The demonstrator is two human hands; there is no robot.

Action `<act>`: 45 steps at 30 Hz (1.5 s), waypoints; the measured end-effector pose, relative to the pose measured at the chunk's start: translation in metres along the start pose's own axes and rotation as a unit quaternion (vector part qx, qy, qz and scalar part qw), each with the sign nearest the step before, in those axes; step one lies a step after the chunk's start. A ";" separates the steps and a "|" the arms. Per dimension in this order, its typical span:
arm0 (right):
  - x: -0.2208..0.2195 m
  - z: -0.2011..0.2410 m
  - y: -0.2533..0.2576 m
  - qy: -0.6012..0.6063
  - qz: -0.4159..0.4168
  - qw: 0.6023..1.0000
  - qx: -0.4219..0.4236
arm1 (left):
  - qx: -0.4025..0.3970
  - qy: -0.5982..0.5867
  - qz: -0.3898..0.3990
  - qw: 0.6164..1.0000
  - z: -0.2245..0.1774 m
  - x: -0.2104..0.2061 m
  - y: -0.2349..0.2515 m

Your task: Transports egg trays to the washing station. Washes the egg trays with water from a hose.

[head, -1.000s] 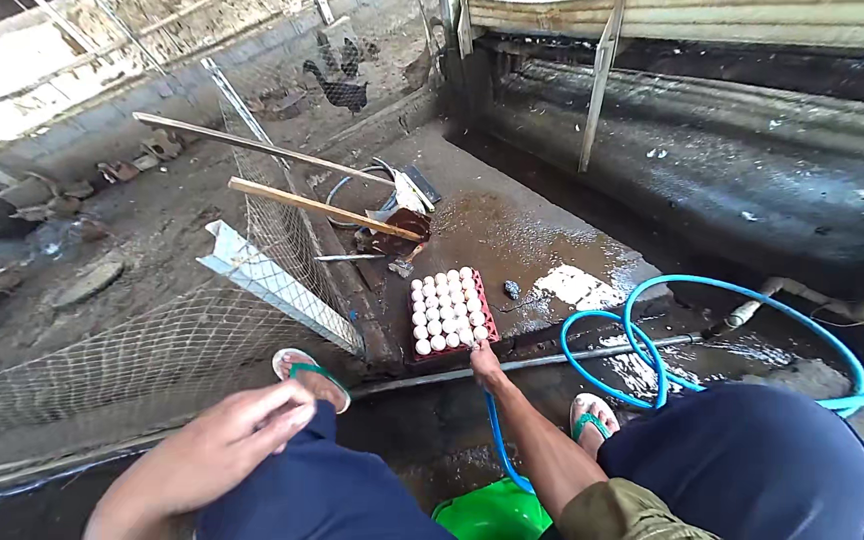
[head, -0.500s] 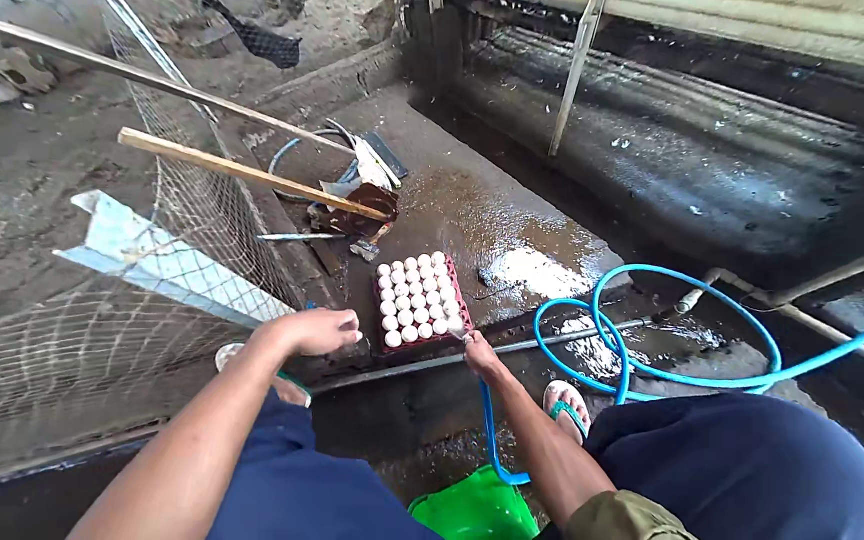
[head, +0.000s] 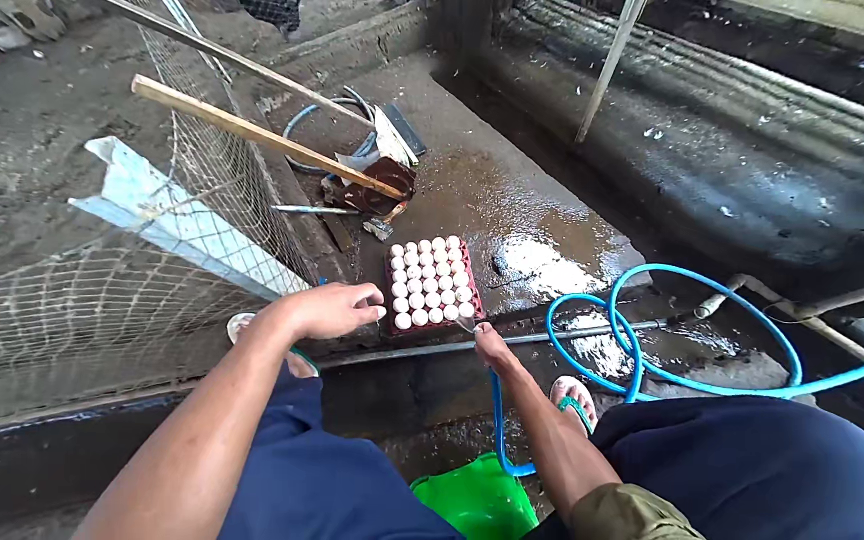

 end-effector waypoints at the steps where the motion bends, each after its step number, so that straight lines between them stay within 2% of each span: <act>1: -0.010 0.004 -0.003 -0.003 0.026 1.000 0.017 | 0.001 -0.001 -0.002 1.000 0.001 -0.001 -0.001; 4: -0.035 0.019 -0.013 -0.015 0.097 0.994 0.057 | 0.004 0.002 -0.010 1.000 0.004 0.000 -0.005; 6: -0.041 0.024 -0.017 -0.033 0.104 0.992 0.071 | 0.008 -0.002 -0.013 1.000 0.006 0.000 -0.007; 11: -0.013 0.021 -0.010 -0.028 -0.015 0.998 0.054 | 0.021 -0.016 -0.020 0.999 0.007 0.004 -0.014; 13: -0.005 0.021 -0.008 -0.024 -0.035 0.998 0.050 | 0.026 -0.017 -0.022 0.999 0.007 0.004 -0.017; 20: -0.029 0.030 -0.018 -0.025 0.054 0.994 0.093 | 0.025 0.005 -0.005 1.000 0.006 -0.005 -0.013; 26: 0.018 0.021 -0.014 0.009 -0.090 0.996 0.025 | 0.027 0.033 0.027 0.999 0.002 -0.017 -0.009; 28: 0.027 0.018 -0.012 0.019 -0.099 0.995 0.018 | 0.036 0.046 0.042 0.997 -0.001 -0.022 -0.007; 34: -0.010 0.016 -0.007 0.039 0.061 0.996 0.046 | 0.038 0.124 0.098 0.987 -0.019 -0.048 0.033; 36: -0.011 0.010 -0.006 0.067 0.062 0.995 0.030 | 0.041 0.159 0.115 0.980 -0.025 -0.055 0.055; 38: 0.004 0.001 0.000 0.086 0.005 0.996 -0.003 | 0.053 0.166 0.116 0.978 -0.032 -0.056 0.081; 41: 0.023 -0.013 0.009 0.091 -0.051 0.994 -0.036 | 0.069 0.110 0.111 0.985 -0.046 -0.073 0.122; 43: 0.020 -0.012 0.014 0.075 -0.021 0.997 -0.030 | 0.087 -0.023 0.123 0.988 -0.052 -0.103 0.145; 45: 0.004 -0.005 0.017 0.058 0.041 0.997 -0.010 | 0.132 -0.200 0.142 0.961 -0.053 -0.145 0.160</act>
Point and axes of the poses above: each hand's wrist, its own y-axis towards the middle knuckle, its own x-axis out of the back of the hand, z = x × y, the point moved 5 cm from there along y, towards the middle knuckle, and after that the axes turned 7 degrees about x, right-handed, at the moved point
